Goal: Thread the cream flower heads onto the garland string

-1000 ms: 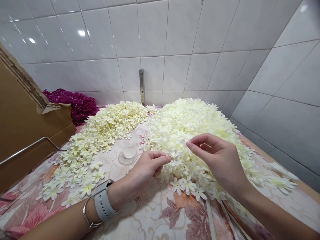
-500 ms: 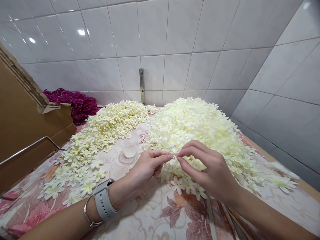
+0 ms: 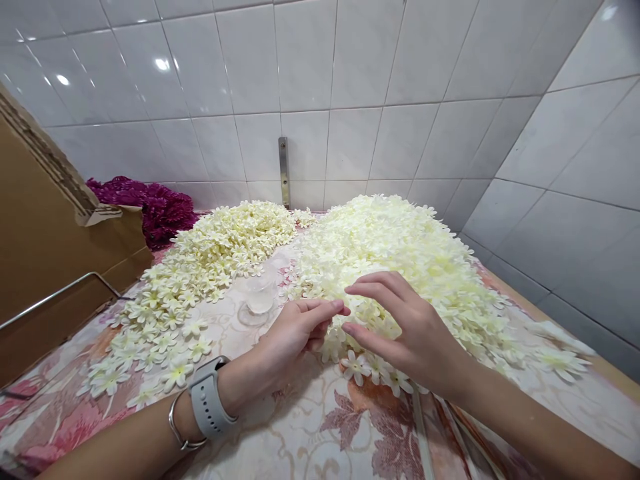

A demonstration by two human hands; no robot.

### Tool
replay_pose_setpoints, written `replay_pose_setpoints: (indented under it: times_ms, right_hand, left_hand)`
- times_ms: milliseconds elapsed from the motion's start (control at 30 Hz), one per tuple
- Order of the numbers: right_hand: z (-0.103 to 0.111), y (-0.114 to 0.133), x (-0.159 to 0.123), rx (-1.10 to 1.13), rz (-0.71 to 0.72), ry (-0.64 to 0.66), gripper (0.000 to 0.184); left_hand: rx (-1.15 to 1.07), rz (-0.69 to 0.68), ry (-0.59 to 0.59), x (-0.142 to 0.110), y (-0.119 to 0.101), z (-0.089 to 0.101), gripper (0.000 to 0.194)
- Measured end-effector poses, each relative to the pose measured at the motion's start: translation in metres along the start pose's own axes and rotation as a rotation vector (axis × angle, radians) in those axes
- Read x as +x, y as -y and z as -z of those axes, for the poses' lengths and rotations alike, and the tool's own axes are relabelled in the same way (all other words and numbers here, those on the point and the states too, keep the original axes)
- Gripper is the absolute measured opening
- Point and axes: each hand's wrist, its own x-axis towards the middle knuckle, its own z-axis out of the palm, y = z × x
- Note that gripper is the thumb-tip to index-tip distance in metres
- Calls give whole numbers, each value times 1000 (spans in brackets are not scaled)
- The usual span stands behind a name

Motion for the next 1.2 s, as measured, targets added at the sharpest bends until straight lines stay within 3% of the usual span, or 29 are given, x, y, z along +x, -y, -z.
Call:
replay_pose_setpoints:
  times_ms: [133,367,500,600,733,867,967,1200]
  right_hand:
    - [-3,7,-2,20,46,-61,13]
    - [-5,28,-4,189,-9,53,8]
    - [-1,24,-2,108,-51,-110,15]
    - [0,16,-1,-62,68,-204,18]
    - [-3,12,-1,-69,150,-126,13]
    - [-3,12,-1,131,-47,-41,13]
    - [-4,10,-3,146,-216,-39,5]
    - [-3,8,-4,210,-335,-35,9]
  left_hand:
    - [-238,54,-51,-1,-1,-4,43]
    - [-437,156,174,-14,2,-16,43]
    - [-439,42,235,-11,5,-13,31]
    - [-356,-52,214,-8,5,-9,13]
    - [-242,-128,44,-5,4,-6,16]
    - [-128,-145,-9,-3,2,-3,26]
    - [-63,-147,-18,-1,1,-3,29]
    - [76,-268,-4,-3,2,-4,19]
